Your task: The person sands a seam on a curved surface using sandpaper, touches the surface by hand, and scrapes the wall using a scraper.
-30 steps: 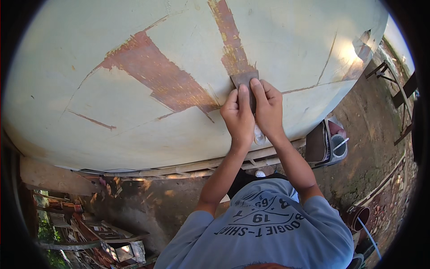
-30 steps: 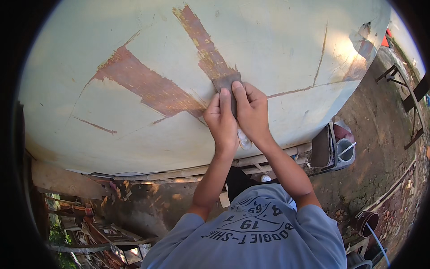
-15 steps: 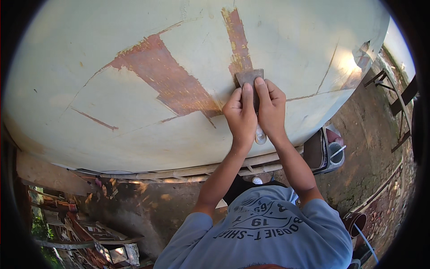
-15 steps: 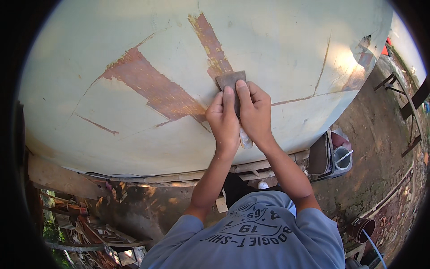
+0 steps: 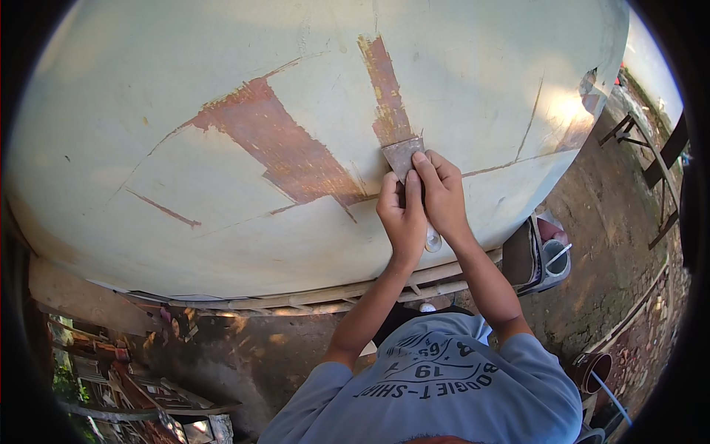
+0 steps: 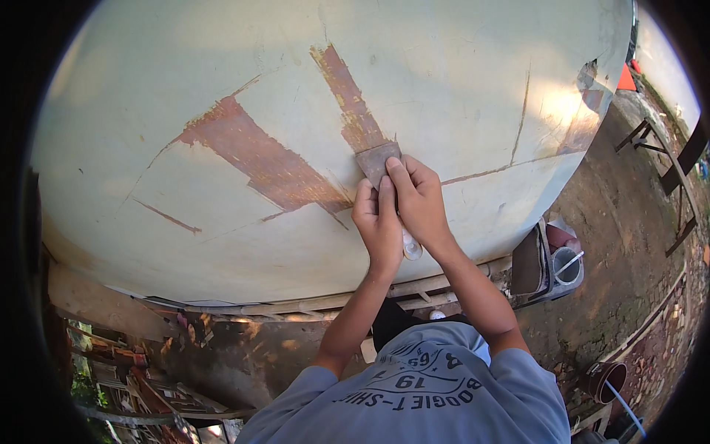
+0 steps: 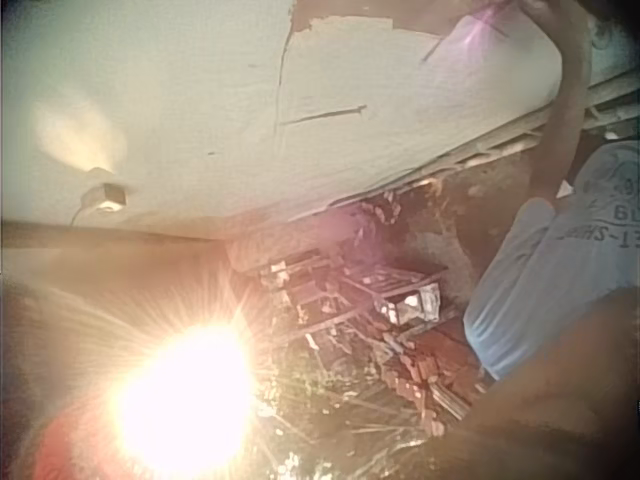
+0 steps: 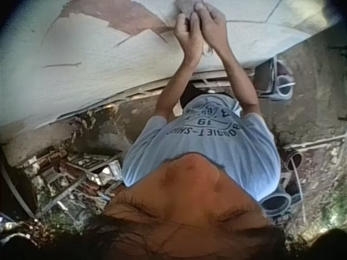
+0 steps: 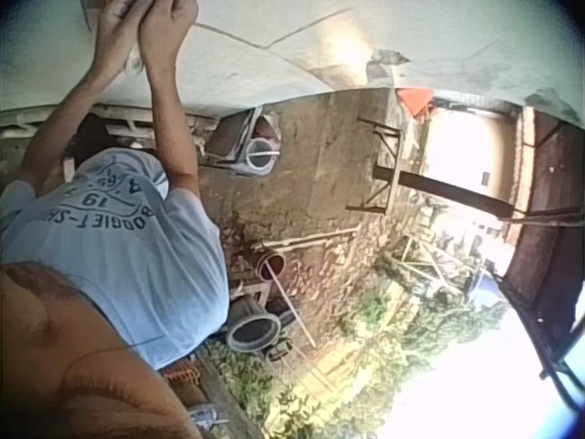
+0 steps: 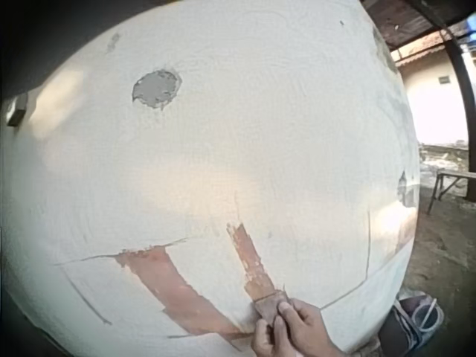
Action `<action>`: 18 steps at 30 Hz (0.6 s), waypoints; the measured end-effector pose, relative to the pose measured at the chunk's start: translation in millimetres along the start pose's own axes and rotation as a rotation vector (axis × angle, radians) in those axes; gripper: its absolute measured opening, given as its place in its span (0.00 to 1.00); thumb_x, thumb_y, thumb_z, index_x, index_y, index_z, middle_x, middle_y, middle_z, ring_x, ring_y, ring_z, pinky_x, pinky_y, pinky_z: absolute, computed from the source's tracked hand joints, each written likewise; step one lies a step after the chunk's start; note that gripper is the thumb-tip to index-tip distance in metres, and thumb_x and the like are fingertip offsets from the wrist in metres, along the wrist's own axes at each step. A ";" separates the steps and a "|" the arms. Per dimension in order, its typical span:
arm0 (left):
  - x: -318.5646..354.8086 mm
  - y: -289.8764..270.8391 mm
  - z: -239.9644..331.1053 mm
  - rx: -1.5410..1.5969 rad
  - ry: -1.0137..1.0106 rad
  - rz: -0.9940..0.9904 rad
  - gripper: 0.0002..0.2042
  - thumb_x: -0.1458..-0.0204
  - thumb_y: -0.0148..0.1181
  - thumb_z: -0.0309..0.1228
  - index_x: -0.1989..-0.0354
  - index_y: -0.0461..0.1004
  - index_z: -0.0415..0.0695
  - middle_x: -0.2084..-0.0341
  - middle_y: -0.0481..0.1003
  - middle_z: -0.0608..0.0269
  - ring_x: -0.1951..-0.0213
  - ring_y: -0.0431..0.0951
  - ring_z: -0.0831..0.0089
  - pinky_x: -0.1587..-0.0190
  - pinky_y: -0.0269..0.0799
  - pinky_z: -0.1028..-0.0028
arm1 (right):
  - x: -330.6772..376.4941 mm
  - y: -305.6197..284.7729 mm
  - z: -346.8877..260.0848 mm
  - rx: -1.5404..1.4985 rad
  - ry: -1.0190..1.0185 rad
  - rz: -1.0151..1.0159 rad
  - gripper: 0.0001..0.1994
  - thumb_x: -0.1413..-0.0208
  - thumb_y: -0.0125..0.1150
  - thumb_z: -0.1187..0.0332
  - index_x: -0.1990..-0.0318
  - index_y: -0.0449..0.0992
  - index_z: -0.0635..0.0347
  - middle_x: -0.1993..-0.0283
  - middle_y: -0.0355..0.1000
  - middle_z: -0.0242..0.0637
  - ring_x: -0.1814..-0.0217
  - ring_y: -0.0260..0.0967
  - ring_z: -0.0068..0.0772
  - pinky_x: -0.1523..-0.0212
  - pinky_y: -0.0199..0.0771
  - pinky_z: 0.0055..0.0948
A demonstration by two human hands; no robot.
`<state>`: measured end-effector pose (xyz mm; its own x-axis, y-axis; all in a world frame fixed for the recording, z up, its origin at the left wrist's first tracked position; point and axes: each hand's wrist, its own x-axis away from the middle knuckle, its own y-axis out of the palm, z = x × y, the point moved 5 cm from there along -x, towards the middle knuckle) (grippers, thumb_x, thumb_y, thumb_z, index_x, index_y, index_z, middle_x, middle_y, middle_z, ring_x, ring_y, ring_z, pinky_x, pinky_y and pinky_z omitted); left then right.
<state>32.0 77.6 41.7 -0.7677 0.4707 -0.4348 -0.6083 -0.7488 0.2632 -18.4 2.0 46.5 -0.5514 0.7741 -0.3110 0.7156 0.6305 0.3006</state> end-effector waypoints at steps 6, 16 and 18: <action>3.9 -2.3 -11.1 0.011 -0.006 0.043 0.11 0.33 0.51 0.29 0.71 0.67 0.41 0.75 0.71 0.73 0.71 0.66 0.90 0.71 0.63 0.83 | 1.0 0.3 -3.0 0.095 -0.046 -0.020 0.17 0.31 0.51 0.64 0.74 0.69 0.63 0.77 0.64 0.23 0.72 0.55 0.13 0.73 0.59 0.22; -0.5 2.5 -6.6 -0.059 0.035 0.083 0.12 0.32 0.50 0.31 0.67 0.72 0.38 0.74 0.73 0.73 0.71 0.67 0.90 0.70 0.64 0.83 | -6.6 1.4 -7.6 0.099 -0.063 -0.034 0.17 0.30 0.49 0.63 0.71 0.71 0.65 0.76 0.66 0.24 0.72 0.57 0.12 0.72 0.61 0.21; -7.9 6.5 7.7 -0.012 0.000 0.051 0.12 0.32 0.50 0.31 0.66 0.73 0.37 0.75 0.73 0.73 0.71 0.67 0.90 0.71 0.64 0.83 | -10.8 8.7 -29.3 0.029 -0.033 -0.045 0.17 0.30 0.50 0.64 0.72 0.71 0.65 0.77 0.65 0.23 0.72 0.56 0.12 0.73 0.61 0.21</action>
<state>32.6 72.7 53.5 -0.7974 0.4322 -0.4213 -0.5662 -0.7772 0.2745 -18.8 0.8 78.9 -0.5693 0.7424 -0.3533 0.7027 0.6624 0.2595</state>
